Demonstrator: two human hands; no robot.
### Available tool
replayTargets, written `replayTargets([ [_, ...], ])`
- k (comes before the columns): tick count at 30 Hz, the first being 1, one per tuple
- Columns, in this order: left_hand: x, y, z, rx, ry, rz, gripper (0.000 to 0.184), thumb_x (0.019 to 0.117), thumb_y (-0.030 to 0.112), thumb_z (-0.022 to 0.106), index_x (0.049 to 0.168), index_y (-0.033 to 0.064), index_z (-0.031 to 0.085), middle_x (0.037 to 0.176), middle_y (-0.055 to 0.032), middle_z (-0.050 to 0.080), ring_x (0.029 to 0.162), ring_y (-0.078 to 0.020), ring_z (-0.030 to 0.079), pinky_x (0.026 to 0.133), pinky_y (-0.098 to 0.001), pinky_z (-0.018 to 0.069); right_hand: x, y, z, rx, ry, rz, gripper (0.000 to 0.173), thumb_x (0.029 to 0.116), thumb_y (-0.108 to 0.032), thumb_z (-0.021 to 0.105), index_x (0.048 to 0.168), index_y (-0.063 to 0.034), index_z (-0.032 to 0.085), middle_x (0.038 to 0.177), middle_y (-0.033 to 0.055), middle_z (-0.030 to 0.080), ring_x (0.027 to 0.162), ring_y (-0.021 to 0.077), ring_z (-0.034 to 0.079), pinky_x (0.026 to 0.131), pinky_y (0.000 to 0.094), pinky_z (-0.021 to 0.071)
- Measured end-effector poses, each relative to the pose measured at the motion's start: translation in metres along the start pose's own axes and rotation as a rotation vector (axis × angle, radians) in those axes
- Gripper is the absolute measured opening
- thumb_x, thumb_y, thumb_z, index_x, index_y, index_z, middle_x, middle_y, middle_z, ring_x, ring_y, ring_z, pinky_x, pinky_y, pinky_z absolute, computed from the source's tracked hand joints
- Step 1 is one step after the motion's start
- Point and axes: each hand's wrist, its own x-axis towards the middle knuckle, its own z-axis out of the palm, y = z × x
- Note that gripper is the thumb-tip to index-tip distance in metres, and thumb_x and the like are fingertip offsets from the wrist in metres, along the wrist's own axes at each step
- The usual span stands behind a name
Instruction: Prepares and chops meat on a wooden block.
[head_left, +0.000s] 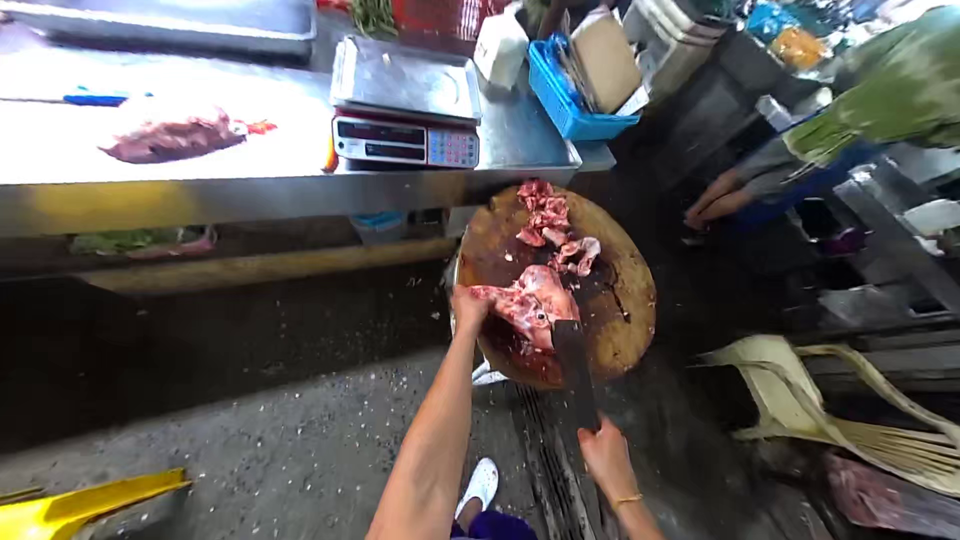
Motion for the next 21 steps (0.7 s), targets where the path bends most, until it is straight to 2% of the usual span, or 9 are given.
replayTargets([
  [2, -0.004, 0.006, 0.001, 0.171, 0.096, 0.052, 0.080, 0.0814, 0.036, 0.084, 0.146, 0.0020, 0.050, 0.152, -0.0314, 0.040, 0.138, -0.0480, 0.043, 0.109, -0.0599, 0.0430, 0.005, 0.006, 0.005, 0.046, -0.024, 0.000, 0.042, 0.0978, -0.018, 0.062, 0.137, -0.0046, 0.060, 0.103, 0.0227, 0.071, 0.084, 0.0351, 0.071, 0.078, 0.0558, 0.0574],
  [4, -0.009, 0.010, 0.012, 0.304, 0.140, 0.220, 0.061, 0.0895, 0.034, 0.074, 0.142, 0.0075, 0.058, 0.154, -0.0300, 0.039, 0.140, -0.0492, 0.040, 0.108, -0.0638, 0.0397, 0.009, 0.017, 0.008, 0.109, -0.017, -0.028, 0.038, 0.0997, -0.021, 0.062, 0.134, -0.0035, 0.062, 0.092, 0.0203, 0.070, 0.071, 0.0312, 0.068, 0.071, 0.0523, 0.0575],
  [6, -0.004, 0.002, 0.021, 0.402, 0.026, 0.371, 0.055, 0.0967, 0.033, 0.064, 0.147, 0.0120, 0.055, 0.156, -0.0233, 0.043, 0.148, -0.0458, 0.033, 0.116, -0.0694, 0.0271, 0.009, 0.023, 0.008, 0.177, 0.016, -0.096, 0.036, 0.1017, -0.025, 0.063, 0.129, -0.0010, 0.064, 0.078, 0.0162, 0.067, 0.060, 0.0261, 0.064, 0.062, 0.0481, 0.0566],
  [8, 0.003, -0.005, 0.027, 0.485, -0.137, 0.389, 0.061, 0.0970, 0.037, 0.058, 0.154, 0.0175, 0.047, 0.162, -0.0152, 0.038, 0.156, -0.0428, 0.016, 0.117, -0.0753, 0.0122, 0.009, 0.018, -0.002, 0.219, 0.090, -0.209, 0.035, 0.1024, -0.029, 0.062, 0.119, 0.0013, 0.068, 0.069, 0.0126, 0.064, 0.055, 0.0235, 0.062, 0.058, 0.0464, 0.0556],
  [12, 0.001, -0.011, 0.030, 0.534, -0.154, 0.385, 0.064, 0.0940, 0.046, 0.052, 0.152, 0.0207, 0.048, 0.166, -0.0139, 0.030, 0.157, -0.0422, 0.007, 0.116, -0.0777, 0.0045, 0.027, -0.029, -0.020, 0.226, 0.353, -0.579, 0.043, 0.1005, -0.036, 0.056, 0.100, 0.0052, 0.070, 0.062, 0.0099, 0.062, 0.051, 0.0216, 0.062, 0.054, 0.0451, 0.0559],
  [14, 0.004, -0.019, 0.039, 0.490, -0.073, 0.404, 0.064, 0.0931, 0.049, 0.050, 0.149, 0.0186, 0.052, 0.169, -0.0146, 0.025, 0.158, -0.0411, 0.005, 0.118, -0.0746, 0.0020, 0.040, -0.057, -0.025, 0.192, 0.400, -0.670, 0.043, 0.1006, -0.036, 0.055, 0.102, 0.0047, 0.070, 0.063, 0.0100, 0.062, 0.052, 0.0202, 0.062, 0.053, 0.0427, 0.0554],
  [18, 0.010, -0.025, 0.047, 0.451, -0.018, 0.470, 0.063, 0.0935, 0.050, 0.050, 0.144, 0.0134, 0.056, 0.171, -0.0154, 0.018, 0.158, -0.0418, 0.001, 0.119, -0.0720, 0.0003, 0.065, -0.068, -0.009, -0.054, 0.198, -0.425, 0.041, 0.1042, -0.033, 0.057, 0.124, 0.0020, 0.067, 0.089, 0.0229, 0.073, 0.086, 0.0404, 0.073, 0.082, 0.0609, 0.0558],
  [19, 0.011, -0.025, 0.047, 0.458, -0.019, 0.482, 0.063, 0.0931, 0.051, 0.050, 0.143, 0.0133, 0.056, 0.171, -0.0155, 0.018, 0.158, -0.0420, 0.001, 0.120, -0.0719, -0.0003, 0.070, -0.060, 0.001, -0.059, 0.206, -0.403, 0.041, 0.1037, -0.033, 0.059, 0.122, 0.0019, 0.068, 0.088, 0.0229, 0.073, 0.087, 0.0410, 0.073, 0.082, 0.0614, 0.0554],
  [21, 0.014, -0.026, 0.048, 0.466, -0.010, 0.493, 0.062, 0.0929, 0.052, 0.049, 0.142, 0.0141, 0.058, 0.170, -0.0149, 0.020, 0.158, -0.0418, 0.003, 0.120, -0.0719, 0.0000, 0.074, -0.047, 0.012, 0.021, 0.305, -0.481, 0.038, 0.1010, -0.031, 0.061, 0.111, 0.0041, 0.071, 0.077, 0.0200, 0.070, 0.073, 0.0368, 0.071, 0.071, 0.0584, 0.0559],
])
